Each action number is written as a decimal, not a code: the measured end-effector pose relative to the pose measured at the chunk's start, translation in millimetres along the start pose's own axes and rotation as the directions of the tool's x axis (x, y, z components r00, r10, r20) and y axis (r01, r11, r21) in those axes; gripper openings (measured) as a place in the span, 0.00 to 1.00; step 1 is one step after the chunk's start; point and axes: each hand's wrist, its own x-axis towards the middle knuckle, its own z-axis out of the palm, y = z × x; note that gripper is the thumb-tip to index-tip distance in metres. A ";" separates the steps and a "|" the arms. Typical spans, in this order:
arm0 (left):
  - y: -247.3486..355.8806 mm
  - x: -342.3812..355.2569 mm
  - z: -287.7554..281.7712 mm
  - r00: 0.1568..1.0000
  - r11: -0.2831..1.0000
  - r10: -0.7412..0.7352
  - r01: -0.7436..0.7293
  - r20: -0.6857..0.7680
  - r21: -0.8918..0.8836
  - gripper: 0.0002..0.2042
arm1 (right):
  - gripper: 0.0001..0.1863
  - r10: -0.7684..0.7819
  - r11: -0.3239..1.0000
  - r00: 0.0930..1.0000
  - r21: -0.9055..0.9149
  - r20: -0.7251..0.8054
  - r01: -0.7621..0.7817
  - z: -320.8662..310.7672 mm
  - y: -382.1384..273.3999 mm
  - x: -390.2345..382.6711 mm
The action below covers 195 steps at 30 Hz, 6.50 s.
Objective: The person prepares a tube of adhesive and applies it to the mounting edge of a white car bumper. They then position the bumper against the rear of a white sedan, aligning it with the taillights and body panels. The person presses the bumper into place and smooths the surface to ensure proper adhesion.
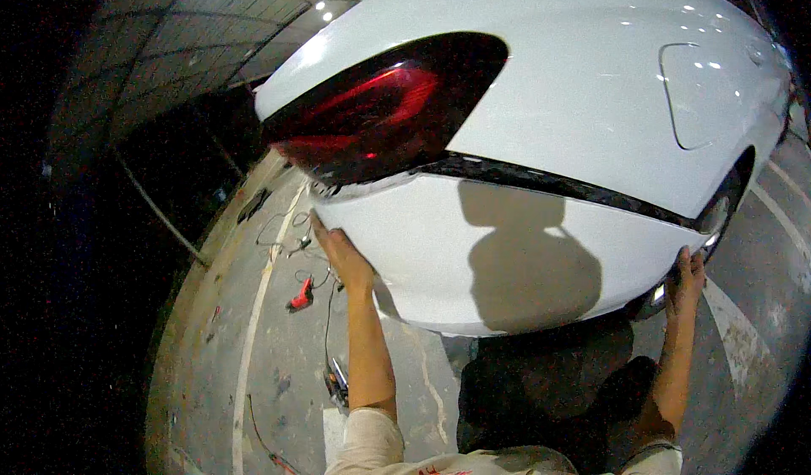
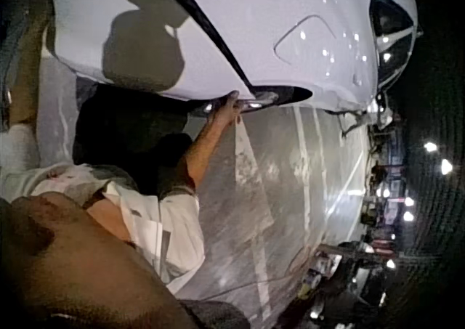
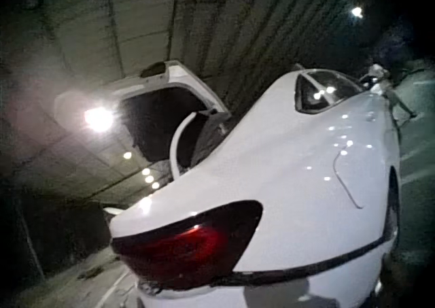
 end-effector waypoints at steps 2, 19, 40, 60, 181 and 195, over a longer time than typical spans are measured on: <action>2.8 1.1 3.3 1.000 1.000 -0.013 0.013 0.011 -0.017 0.32 | 0.21 -0.017 0.999 0.998 0.033 0.056 0.015 -17.6 3.1 10.5; -32.7 24.3 -5.2 0.958 0.957 0.263 -0.244 0.112 -0.160 0.39 | 0.31 0.107 0.994 0.993 -0.013 0.059 -0.106 -47.4 8.2 32.4; -159.6 112.8 -7.6 0.886 0.587 0.311 0.104 0.343 -0.803 0.27 | 0.28 0.035 0.999 0.999 -0.021 0.000 -0.035 5.6 -51.6 1.3; -159.2 162.5 59.9 0.492 -0.056 0.580 0.819 0.650 -0.570 0.20 | 0.27 -0.171 0.962 0.941 -0.255 -0.293 0.096 122.8 -83.1 -75.0; -171.2 196.8 44.0 0.325 0.510 0.245 0.758 0.913 -0.407 0.16 | 0.27 -0.027 0.994 0.939 -0.108 -0.342 -0.011 -35.9 33.8 -19.9; -203.5 190.4 44.8 0.401 0.423 0.330 0.747 0.855 -0.513 0.16 | 0.19 -0.017 0.998 0.953 -0.062 -0.301 -0.001 -32.5 31.4 -18.6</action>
